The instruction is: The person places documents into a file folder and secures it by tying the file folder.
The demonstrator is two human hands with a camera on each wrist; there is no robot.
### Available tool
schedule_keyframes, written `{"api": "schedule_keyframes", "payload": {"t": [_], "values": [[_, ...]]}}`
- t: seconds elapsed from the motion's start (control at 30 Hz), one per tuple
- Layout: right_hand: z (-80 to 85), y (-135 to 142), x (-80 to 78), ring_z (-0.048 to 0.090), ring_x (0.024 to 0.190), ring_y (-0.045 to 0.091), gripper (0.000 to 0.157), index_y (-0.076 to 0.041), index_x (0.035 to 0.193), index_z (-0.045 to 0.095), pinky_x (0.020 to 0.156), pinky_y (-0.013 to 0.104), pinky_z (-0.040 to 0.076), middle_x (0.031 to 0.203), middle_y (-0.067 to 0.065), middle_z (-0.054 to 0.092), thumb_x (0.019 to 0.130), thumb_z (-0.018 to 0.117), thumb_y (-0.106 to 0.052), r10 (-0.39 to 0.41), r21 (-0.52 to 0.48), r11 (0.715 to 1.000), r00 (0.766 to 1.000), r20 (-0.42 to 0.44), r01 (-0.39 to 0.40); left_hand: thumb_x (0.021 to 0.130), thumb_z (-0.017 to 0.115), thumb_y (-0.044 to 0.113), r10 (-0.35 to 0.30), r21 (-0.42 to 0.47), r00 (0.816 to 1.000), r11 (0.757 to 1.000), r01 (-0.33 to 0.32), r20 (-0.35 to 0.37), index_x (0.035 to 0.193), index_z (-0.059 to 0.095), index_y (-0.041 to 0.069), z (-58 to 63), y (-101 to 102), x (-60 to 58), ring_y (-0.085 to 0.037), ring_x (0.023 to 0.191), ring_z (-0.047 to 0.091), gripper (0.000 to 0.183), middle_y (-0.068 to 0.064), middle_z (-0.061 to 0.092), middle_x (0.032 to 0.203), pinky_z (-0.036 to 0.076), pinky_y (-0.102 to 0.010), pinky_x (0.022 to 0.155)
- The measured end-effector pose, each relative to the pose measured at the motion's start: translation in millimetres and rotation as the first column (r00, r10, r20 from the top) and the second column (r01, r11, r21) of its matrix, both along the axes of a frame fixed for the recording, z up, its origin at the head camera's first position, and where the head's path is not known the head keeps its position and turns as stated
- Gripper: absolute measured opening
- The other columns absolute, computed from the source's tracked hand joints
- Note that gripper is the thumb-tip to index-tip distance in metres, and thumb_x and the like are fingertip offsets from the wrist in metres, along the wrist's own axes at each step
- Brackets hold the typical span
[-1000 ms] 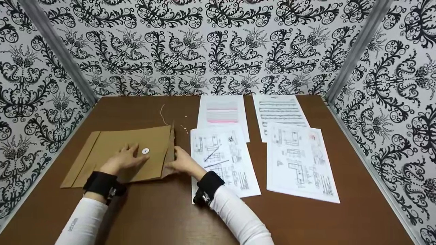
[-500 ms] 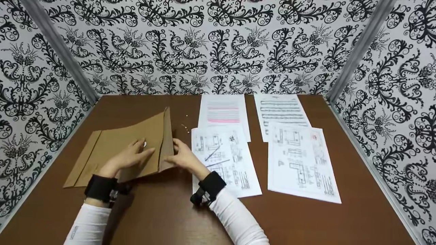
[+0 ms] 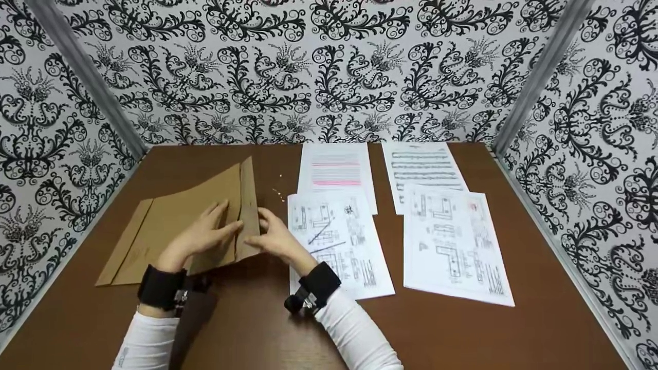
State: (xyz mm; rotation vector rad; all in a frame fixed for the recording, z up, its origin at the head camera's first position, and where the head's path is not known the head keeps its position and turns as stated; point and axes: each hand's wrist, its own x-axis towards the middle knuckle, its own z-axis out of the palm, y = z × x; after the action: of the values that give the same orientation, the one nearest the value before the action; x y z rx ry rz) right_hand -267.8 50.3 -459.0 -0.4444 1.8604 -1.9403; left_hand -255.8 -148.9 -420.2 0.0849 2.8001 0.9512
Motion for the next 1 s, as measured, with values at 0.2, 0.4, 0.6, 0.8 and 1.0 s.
{"api": "schedule_keyframes", "payload": {"t": [0.2, 0.4, 0.6, 0.8, 1.0], "values": [[-1.7, -2, 0.5, 0.071, 0.108, 0.019, 0.08, 0.001, 0.158, 0.022, 0.095, 0.031, 0.06, 0.152, 0.034, 0.046, 0.089, 0.061, 0.014, 0.02, -0.08, 0.997, 0.999, 0.03, -0.018, 0.103, 0.054, 0.038, 0.03, 0.008, 0.999, 1.0, -0.03, -0.015, 0.164, 0.019, 0.007, 2.8, 5, 2.5, -0.057, 0.155, 0.008, 0.077, -0.028, 0.007, 0.171, 0.017, -0.073, 0.122], [-0.6, -1, -0.3, 0.071, 0.106, 0.017, 0.079, 0.001, 0.158, 0.023, 0.093, 0.032, 0.061, 0.15, 0.035, 0.047, 0.089, 0.06, 0.014, 0.027, -0.112, 0.993, 0.999, 0.046, -0.021, 0.102, 0.051, 0.038, 0.055, -0.002, 0.998, 0.998, -0.055, -0.022, 0.164, 0.02, 0.008, 2.5, 8, 2.1, -0.058, 0.154, 0.01, 0.075, -0.03, 0.007, 0.17, 0.019, -0.073, 0.122], [2.4, -2, 0.7, 0.072, 0.097, 0.011, 0.078, 0.0, 0.157, 0.025, 0.087, 0.028, 0.062, 0.147, 0.033, 0.051, 0.089, 0.059, 0.016, 0.029, -0.137, 0.99, 0.997, 0.069, -0.019, 0.101, 0.051, 0.04, 0.1, -0.07, 0.993, 0.992, -0.104, -0.071, 0.157, 0.038, 0.004, 6.8, 15, 6.4, -0.055, 0.154, 0.019, 0.069, -0.03, 0.013, 0.169, 0.028, -0.073, 0.118], [4.9, -3, 4.1, 0.072, 0.092, 0.011, 0.077, -0.001, 0.156, 0.027, 0.081, 0.027, 0.062, 0.144, 0.032, 0.055, 0.089, 0.061, 0.015, 0.039, -0.13, 0.991, 0.996, 0.076, -0.029, 0.097, 0.054, 0.033, 0.15, -0.161, 0.968, 0.97, -0.184, -0.203, 0.147, 0.053, 0.001, 7.7, 27, 12.0, -0.052, 0.138, 0.05, 0.059, -0.029, 0.036, 0.162, 0.046, -0.07, 0.105], [6.8, -3, 6.1, 0.072, 0.096, 0.012, 0.079, -0.002, 0.157, 0.026, 0.085, 0.029, 0.062, 0.147, 0.033, 0.052, 0.089, 0.061, 0.014, 0.033, -0.126, 0.992, 0.996, 0.078, -0.023, 0.098, 0.058, 0.022, 0.169, -0.206, 0.947, 0.951, -0.23, -0.274, 0.144, 0.056, 0.003, 9.9, 35, 15.9, -0.05, 0.122, 0.063, 0.05, -0.023, 0.054, 0.151, 0.053, -0.066, 0.096]]}}
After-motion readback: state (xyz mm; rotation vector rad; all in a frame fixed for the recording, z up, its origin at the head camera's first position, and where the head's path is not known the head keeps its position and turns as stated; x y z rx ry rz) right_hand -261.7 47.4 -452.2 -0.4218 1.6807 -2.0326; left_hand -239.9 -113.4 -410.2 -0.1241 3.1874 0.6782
